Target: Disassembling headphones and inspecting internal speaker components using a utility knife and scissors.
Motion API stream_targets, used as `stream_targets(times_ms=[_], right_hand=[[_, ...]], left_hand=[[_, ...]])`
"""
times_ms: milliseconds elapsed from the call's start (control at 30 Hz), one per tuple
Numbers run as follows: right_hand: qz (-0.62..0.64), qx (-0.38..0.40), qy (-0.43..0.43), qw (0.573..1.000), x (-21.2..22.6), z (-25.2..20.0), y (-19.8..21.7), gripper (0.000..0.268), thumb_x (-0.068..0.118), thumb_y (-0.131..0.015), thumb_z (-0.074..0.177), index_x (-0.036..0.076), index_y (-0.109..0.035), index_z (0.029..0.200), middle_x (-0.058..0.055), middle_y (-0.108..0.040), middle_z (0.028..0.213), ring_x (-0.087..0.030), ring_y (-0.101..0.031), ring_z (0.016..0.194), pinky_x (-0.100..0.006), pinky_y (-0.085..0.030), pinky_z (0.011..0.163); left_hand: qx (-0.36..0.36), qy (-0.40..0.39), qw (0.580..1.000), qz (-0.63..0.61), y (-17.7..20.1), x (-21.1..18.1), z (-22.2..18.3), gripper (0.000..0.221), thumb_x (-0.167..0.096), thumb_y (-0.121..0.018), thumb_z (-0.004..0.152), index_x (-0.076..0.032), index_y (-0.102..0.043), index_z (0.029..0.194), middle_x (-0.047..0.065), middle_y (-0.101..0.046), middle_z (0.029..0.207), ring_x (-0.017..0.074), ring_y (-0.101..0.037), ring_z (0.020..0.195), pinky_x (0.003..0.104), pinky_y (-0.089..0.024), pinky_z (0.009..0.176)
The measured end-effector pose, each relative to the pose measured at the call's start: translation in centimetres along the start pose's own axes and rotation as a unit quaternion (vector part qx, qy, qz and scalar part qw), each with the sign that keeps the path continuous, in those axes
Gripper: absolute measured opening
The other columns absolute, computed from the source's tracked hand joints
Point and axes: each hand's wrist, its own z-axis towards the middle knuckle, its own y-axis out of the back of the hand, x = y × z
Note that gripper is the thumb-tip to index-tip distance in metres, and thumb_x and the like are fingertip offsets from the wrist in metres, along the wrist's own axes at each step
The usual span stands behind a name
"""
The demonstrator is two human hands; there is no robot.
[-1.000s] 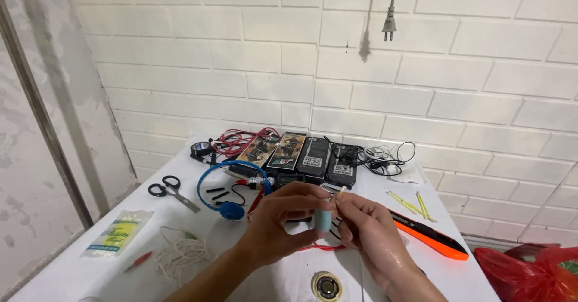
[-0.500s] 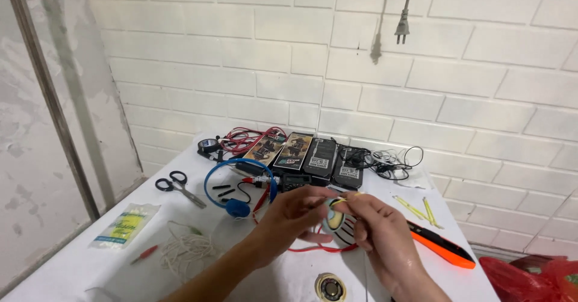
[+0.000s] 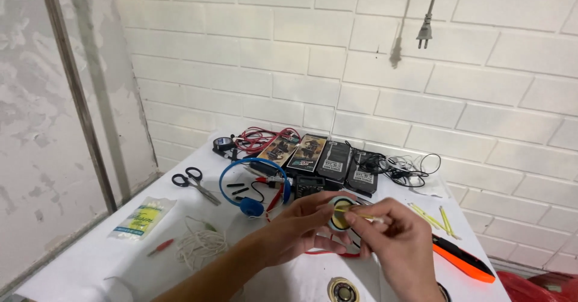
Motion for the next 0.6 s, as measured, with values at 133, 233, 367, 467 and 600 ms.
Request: stream_targets(times_ms=[133,233,367,467,600], right_hand=[[-0.252,-0.034,0.278,0.926,0.1,-0.7,-0.5,0.003,0.012,-0.083,0.079,0.012,-0.081,0.082,-0.001,-0.076,0.088,-0.007,-0.067,0.072,-0.02,-0.047,0.055],[-0.352,-0.054,0.38,0.854,-0.5,-0.4,-0.3,0.008,0.019,-0.08,0.084,0.014,-0.08,0.091,0.0,-0.069,0.088,-0.012,-0.065,0.075,-0.025,-0.05,0.063],[-0.386,-0.062,0.386,0.836,-0.3,-0.5,-0.6,0.011,0.021,-0.075,0.09,0.012,-0.078,0.095,-0.001,-0.071,0.092,-0.016,-0.068,0.083,-0.029,-0.054,0.076],[-0.396,-0.046,0.314,0.862,-0.5,-0.6,-0.6,0.009,0.025,-0.072,0.09,0.017,-0.077,0.092,0.003,-0.074,0.086,-0.014,-0.064,0.068,-0.028,-0.05,0.06],[-0.39,-0.071,0.249,0.884,-1.1,-0.4,-1.2,0.008,0.024,-0.076,0.087,0.021,-0.082,0.09,0.006,-0.075,0.08,-0.012,-0.064,0.059,-0.028,-0.048,0.058]], left_hand=[[-0.039,-0.024,0.998,-0.05,0.6,1.0,0.5,0.049,-0.026,-0.069,0.096,-0.01,-0.059,0.141,0.011,-0.07,0.109,0.023,-0.071,0.09,0.039,-0.061,0.089],[-0.077,-0.022,0.995,-0.063,0.2,1.0,0.6,0.048,-0.018,-0.073,0.091,-0.013,-0.058,0.137,0.015,-0.068,0.113,0.0259,-0.071,0.088,0.039,-0.062,0.087],[-0.084,-0.037,0.995,-0.043,-0.3,0.7,0.4,0.041,-0.012,-0.074,0.092,-0.014,-0.056,0.128,0.017,-0.069,0.106,0.0275,-0.074,0.084,0.037,-0.064,0.077],[-0.087,-0.076,0.992,-0.041,-0.5,0.4,0.5,0.047,-0.007,-0.074,0.091,-0.012,-0.056,0.134,0.015,-0.069,0.105,0.0256,-0.075,0.08,0.034,-0.066,0.072],[-0.16,-0.061,0.984,0.039,-1.9,-0.6,0.7,0.059,-0.009,-0.074,0.086,-0.008,-0.062,0.144,0.012,-0.074,0.111,0.0179,-0.07,0.078,0.033,-0.065,0.07]])
